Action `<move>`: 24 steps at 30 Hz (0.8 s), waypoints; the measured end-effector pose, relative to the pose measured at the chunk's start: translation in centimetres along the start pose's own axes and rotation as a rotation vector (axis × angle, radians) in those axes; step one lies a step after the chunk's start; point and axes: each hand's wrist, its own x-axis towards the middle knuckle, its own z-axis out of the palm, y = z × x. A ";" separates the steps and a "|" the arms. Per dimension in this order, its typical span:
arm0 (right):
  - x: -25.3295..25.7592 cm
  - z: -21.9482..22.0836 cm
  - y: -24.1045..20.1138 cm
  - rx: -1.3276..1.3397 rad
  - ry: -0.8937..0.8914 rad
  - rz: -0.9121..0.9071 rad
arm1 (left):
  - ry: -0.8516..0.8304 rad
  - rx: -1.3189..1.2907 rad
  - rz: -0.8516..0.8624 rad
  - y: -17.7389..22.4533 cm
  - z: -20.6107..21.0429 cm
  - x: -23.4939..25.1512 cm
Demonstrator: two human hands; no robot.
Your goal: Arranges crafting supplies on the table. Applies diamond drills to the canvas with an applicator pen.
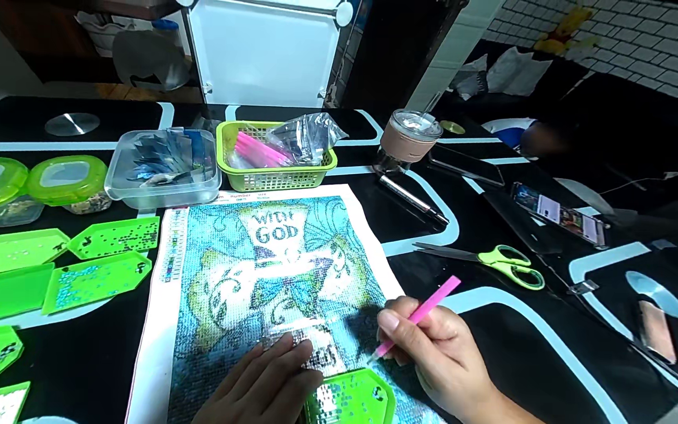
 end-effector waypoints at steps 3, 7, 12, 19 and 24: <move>0.4 0.0 0.4 -0.039 0.135 0.058 | 0.007 -0.006 -0.001 0.0 0.1 0.0; 0.7 0.1 0.9 -0.152 0.194 0.060 | -0.001 -0.002 -0.003 -0.1 0.0 0.1; 0.7 0.1 0.9 -0.194 0.182 0.045 | 0.001 -0.009 -0.002 -0.1 0.1 0.0; 0.6 0.2 0.9 -0.204 0.149 0.031 | 0.002 -0.010 -0.002 -0.1 0.1 -0.1; 0.6 0.2 0.8 -0.223 0.152 0.038 | 0.005 -0.002 0.001 -0.1 0.1 -0.1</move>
